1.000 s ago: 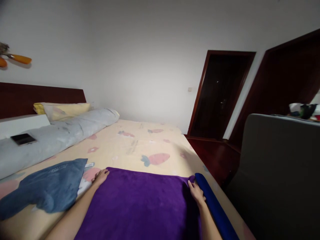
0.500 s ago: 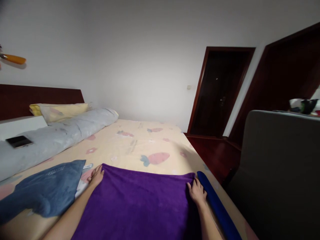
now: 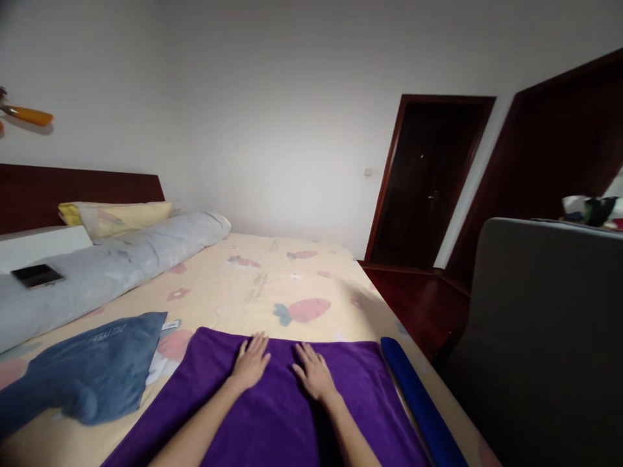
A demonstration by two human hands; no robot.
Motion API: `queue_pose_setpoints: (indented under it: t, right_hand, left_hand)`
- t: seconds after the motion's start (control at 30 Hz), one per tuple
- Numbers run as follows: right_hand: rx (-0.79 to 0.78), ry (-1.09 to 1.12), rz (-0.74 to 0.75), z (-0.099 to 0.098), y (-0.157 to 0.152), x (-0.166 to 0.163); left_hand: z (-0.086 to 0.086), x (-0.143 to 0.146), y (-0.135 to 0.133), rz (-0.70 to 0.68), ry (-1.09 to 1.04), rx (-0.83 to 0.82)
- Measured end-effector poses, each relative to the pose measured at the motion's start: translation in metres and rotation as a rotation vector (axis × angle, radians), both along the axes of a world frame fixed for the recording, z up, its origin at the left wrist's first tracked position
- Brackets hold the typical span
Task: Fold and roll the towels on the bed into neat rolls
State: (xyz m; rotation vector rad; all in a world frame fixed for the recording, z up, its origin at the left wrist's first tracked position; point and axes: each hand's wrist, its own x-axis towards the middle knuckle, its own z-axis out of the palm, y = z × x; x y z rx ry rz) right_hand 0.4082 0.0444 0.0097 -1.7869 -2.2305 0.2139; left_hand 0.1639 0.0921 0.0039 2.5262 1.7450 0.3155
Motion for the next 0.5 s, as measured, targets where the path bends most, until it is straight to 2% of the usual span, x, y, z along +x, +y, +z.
queue_pose_setpoints:
  t: [0.07,0.1,0.17,0.3,0.37,0.43,0.5]
  right_hand:
    - [-0.050,0.023,0.048,-0.003,0.000,-0.018]
    - [-0.054,0.013,0.022,-0.005,0.000,-0.017]
    - [-0.044,-0.039,-0.095,-0.008,-0.002,0.006]
    - [-0.105,-0.189,-0.412,-0.016,-0.011,0.095]
    - [-0.132,-0.209,-0.511,-0.018,-0.017,0.134]
    - [-0.125,-0.207,-0.562,-0.018,-0.022,0.153]
    - [-0.075,-0.218,-0.587,-0.014,-0.026,0.148]
  left_hand:
    - [-0.006,0.025,-0.008,-0.076,-0.021,-0.047]
    - [-0.008,0.028,-0.010,-0.080,-0.026,-0.055]
    - [-0.009,0.015,-0.008,-0.036,-0.021,-0.051]
    - [0.000,-0.060,0.007,0.166,0.048,-0.075]
    - [0.006,-0.102,0.014,0.266,0.064,-0.113]
    - [0.011,-0.132,0.015,0.365,0.062,-0.127]
    - [0.016,-0.146,0.009,0.465,0.066,-0.066]
